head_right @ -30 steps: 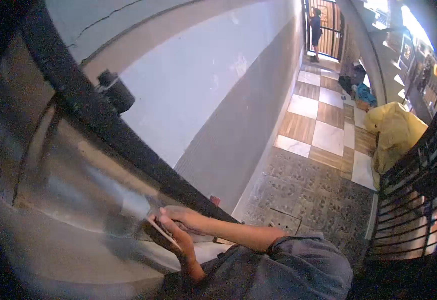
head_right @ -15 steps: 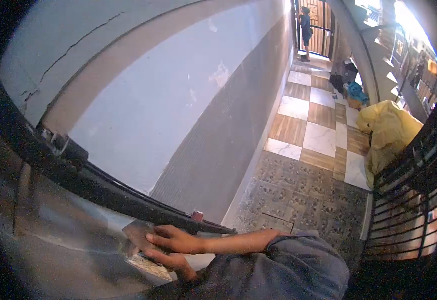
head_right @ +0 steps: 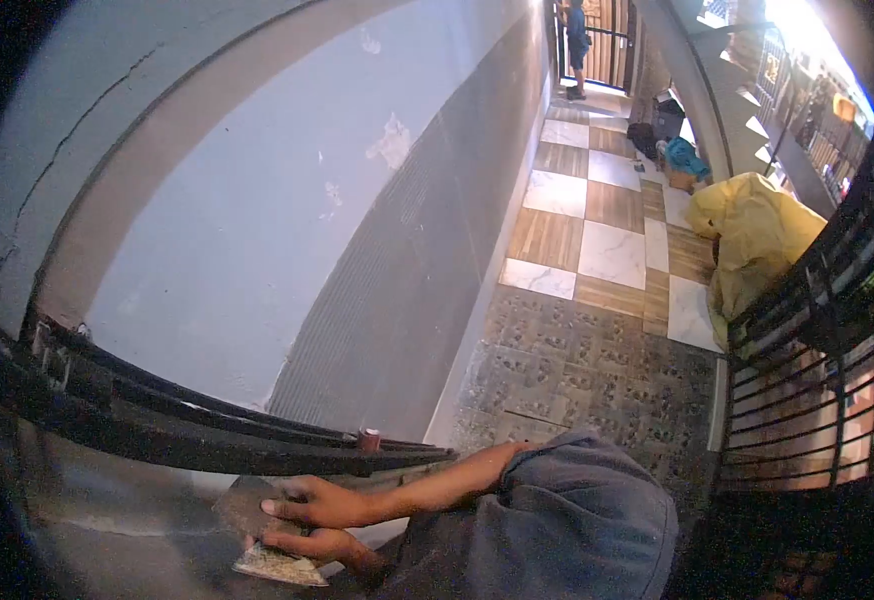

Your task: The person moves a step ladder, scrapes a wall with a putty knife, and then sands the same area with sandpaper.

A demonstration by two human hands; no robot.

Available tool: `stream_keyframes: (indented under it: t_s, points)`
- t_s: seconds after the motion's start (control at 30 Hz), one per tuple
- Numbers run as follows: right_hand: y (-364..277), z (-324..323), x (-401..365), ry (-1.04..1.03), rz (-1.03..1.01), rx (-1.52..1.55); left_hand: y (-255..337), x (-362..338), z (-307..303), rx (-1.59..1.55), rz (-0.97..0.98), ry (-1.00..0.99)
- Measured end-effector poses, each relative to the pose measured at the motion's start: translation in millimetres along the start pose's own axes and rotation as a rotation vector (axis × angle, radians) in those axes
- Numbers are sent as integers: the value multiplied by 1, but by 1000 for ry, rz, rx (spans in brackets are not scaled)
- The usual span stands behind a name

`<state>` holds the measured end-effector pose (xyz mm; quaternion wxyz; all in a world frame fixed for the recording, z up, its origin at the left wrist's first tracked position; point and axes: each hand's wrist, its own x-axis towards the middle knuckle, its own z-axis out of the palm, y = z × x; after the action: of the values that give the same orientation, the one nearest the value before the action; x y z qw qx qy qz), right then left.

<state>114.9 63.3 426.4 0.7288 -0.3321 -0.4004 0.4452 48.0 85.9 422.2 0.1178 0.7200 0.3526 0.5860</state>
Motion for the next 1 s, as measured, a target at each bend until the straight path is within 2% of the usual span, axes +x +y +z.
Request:
stream_keyframes:
  t_s: [0.17, 0.27, 0.4, 0.53, 0.63, 0.73, 0.8, 0.9, 0.97, 1.0]
  points:
    - [7, 4, -4, 138, 86, -9, 7, -2, -6, -122, -109, 15]
    - [6, 4, 5, 90, 153, -52, 13, -3, 0, -229, -179, 40]
    - [21, 9, 0, 136, 5, 117, 14, -2, 1, -361, -259, 77]
    - [23, 6, -1, 155, 5, 134, -1, -2, -1, -399, -286, 88]
    - [19, 5, -3, 115, 102, 123, -4, -2, -3, -454, -317, 102]
    - [22, 7, -2, 189, -8, 155, -4, -2, -3, -583, -399, 151]
    - [20, 0, -4, 129, 300, 134, -4, 1, -2, -635, -444, 180]
    - [17, 2, -3, 173, 404, 281, -4, 7, -5, -579, -531, 145]
    - [24, 4, -2, 172, 435, 353, -13, 10, -5, -606, -693, 171]
    - [26, 4, -1, 174, 465, 426, -18, 10, -5, -605, -692, 172]
